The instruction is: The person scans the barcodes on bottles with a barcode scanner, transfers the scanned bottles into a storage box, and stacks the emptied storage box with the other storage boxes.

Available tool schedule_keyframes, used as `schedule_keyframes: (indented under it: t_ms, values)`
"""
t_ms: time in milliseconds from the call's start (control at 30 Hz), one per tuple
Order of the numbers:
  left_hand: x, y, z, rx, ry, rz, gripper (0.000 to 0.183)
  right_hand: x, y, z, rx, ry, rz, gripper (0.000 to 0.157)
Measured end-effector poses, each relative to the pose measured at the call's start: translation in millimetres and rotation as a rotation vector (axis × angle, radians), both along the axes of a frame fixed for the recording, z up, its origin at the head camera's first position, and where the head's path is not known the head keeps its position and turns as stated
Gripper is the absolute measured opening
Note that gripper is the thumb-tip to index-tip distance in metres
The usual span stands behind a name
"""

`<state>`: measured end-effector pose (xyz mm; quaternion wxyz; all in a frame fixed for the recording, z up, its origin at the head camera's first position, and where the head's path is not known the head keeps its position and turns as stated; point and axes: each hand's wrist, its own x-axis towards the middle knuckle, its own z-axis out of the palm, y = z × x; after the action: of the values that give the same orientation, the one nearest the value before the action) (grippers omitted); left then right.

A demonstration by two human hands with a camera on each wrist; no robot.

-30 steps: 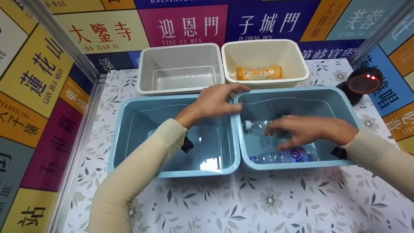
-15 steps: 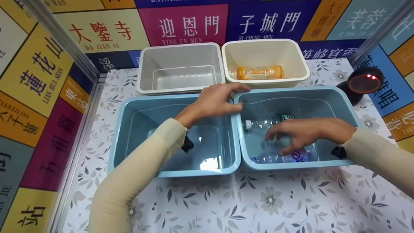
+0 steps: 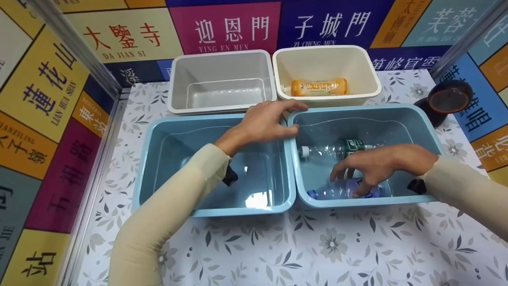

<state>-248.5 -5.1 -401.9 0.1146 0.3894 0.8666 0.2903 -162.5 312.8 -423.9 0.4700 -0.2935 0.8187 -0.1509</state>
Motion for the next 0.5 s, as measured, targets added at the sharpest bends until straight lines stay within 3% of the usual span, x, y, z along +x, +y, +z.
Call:
schedule_keyframes:
  t_ms: [233,500]
  values:
    - [0.4,0.7,0.1,-0.004,-0.017,0.011,0.058,0.7,0.8,0.7,-0.001,-0.004,-0.007,0.063]
    - [0.2,0.4,0.0,0.002,-0.01,0.01,0.058,-0.9,0.6,6.8,-0.037,0.07,0.0,0.065]
